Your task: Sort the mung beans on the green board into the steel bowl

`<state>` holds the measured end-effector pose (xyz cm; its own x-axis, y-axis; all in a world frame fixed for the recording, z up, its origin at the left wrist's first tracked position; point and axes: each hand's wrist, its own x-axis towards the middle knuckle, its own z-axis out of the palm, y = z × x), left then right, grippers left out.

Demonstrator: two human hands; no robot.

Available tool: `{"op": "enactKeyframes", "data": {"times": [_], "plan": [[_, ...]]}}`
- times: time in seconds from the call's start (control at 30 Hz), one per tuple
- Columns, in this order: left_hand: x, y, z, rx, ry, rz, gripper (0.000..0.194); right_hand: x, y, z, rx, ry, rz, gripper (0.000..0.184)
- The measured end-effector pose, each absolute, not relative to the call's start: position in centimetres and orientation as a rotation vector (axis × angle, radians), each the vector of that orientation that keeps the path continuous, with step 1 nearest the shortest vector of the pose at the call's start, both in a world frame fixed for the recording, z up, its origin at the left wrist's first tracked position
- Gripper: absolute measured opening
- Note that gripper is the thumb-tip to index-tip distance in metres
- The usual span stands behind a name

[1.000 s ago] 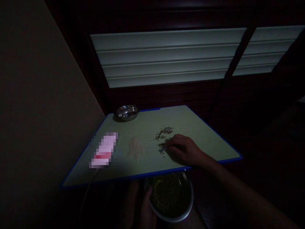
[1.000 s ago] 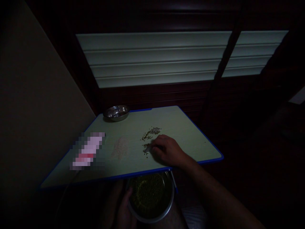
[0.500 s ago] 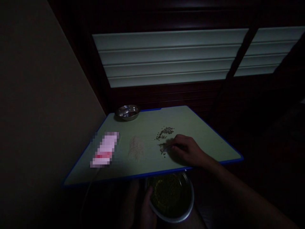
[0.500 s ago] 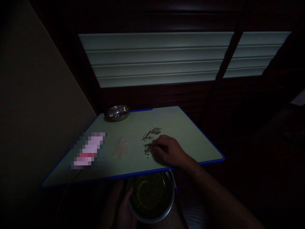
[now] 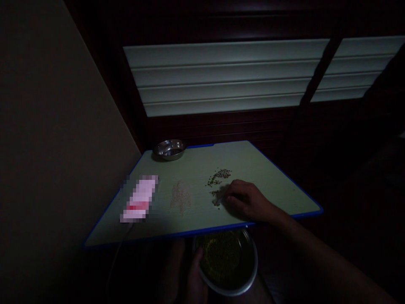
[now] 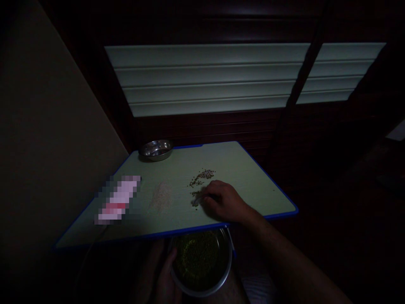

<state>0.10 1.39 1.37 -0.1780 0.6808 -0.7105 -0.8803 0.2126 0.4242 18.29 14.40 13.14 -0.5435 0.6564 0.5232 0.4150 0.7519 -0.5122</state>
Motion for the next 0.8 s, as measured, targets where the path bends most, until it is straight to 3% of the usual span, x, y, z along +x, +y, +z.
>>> {"op": "enactKeyframes", "data": {"times": [0.3, 0.47, 0.8], "plan": [[0.2, 1.2, 2.4, 0.018, 1.213, 1.592, 0.05, 18.1, 14.5, 13.0, -0.791, -2.241, 0.446, 0.018], [0.1, 1.2, 1.3, -0.113, 1.134, 1.461, 0.04, 17.9, 14.4, 13.2, -0.821, -2.254, 0.489, 0.021], [-0.6, 0.5, 0.5, 0.104, 1.051, 1.604, 0.067, 17.0, 13.7, 14.2, -1.139, -2.167, 0.854, 0.015]]}}
